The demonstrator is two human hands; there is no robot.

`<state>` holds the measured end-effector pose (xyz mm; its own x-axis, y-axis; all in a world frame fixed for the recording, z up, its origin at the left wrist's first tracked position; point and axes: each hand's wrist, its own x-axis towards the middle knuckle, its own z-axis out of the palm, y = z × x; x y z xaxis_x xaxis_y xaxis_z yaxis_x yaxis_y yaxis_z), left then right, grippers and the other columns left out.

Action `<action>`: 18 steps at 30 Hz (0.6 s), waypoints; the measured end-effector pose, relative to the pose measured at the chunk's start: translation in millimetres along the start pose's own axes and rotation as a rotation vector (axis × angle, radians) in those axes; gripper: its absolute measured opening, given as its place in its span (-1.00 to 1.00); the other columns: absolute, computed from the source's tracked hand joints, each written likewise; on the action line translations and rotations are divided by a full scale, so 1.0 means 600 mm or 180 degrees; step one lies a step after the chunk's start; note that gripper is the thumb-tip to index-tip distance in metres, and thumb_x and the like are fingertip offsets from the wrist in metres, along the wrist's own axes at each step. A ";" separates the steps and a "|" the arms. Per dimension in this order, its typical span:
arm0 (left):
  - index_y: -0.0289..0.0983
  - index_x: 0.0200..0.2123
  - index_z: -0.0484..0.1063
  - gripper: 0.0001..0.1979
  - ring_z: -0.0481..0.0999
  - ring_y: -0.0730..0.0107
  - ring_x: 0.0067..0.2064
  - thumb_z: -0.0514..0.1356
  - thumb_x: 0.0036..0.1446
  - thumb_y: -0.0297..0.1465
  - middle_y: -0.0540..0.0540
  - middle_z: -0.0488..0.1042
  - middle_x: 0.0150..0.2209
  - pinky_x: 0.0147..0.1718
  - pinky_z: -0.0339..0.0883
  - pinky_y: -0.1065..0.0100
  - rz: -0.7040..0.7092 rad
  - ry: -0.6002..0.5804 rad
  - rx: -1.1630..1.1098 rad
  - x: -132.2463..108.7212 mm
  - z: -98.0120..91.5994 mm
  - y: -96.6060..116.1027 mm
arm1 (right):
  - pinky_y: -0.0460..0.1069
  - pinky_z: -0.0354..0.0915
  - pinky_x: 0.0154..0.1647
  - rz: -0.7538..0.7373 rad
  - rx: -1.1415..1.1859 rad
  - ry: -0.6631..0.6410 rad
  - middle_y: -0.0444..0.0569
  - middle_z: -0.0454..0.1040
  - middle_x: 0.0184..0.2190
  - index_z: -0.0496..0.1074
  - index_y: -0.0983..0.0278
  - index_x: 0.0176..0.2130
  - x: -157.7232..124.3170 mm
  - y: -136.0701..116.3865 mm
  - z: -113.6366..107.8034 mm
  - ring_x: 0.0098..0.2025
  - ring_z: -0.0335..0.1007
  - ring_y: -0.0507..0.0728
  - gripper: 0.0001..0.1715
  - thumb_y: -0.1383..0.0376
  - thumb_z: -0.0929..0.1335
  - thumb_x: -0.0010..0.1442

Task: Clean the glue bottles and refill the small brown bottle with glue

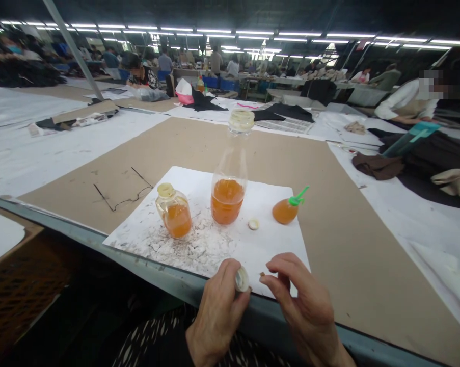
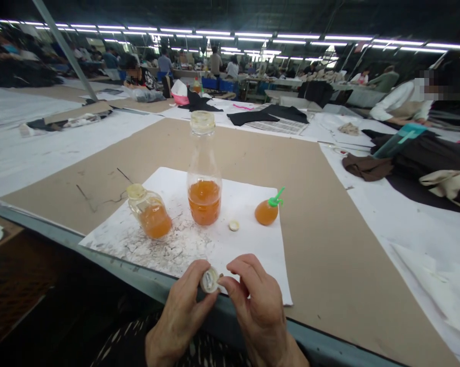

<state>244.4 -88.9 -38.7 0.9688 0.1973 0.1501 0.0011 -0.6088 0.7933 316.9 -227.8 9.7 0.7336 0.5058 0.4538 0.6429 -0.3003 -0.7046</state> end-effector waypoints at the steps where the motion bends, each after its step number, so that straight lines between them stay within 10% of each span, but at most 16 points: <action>1: -0.23 -0.14 0.21 -0.72 0.40 0.27 -0.20 0.09 0.05 -0.59 -0.07 0.37 -0.23 -0.23 0.35 0.25 -0.0026 -0.0032 0.0049 0.004 -0.002 0.003 | -0.11 0.23 -0.43 0.0074 0.0032 -0.0140 -0.14 0.35 -0.41 0.33 0.19 -0.27 0.003 0.003 -0.005 -0.43 0.29 0.02 -0.95 0.35 0.30 0.22; 10: -0.32 -0.01 0.31 -0.62 0.34 0.14 -0.06 0.21 0.06 -0.54 -0.16 0.38 -0.11 -0.06 0.32 0.15 -0.0105 0.0039 0.0884 0.081 0.010 0.014 | -0.08 0.18 -0.42 0.1185 -0.0251 -0.0458 -0.16 0.39 -0.47 0.38 0.20 -0.37 0.022 0.052 -0.034 -0.46 0.26 0.06 -0.78 0.12 0.29 0.20; 18: -0.36 0.10 0.27 -0.51 0.37 0.05 -0.03 0.10 0.07 -0.65 -0.19 0.45 -0.04 -0.04 0.32 0.04 0.0353 0.0155 0.1918 0.105 0.063 -0.016 | -0.07 0.15 -0.46 0.1577 -0.0386 0.0102 -0.18 0.36 -0.52 0.42 0.20 -0.37 0.049 0.080 -0.088 -0.48 0.24 0.06 -0.68 0.01 0.30 0.13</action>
<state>315.0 -99.8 -59.0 0.9587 0.1342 0.2507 0.0547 -0.9522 0.3006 381.4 -270.1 18.1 0.9620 0.2543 0.0992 0.2357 -0.5903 -0.7720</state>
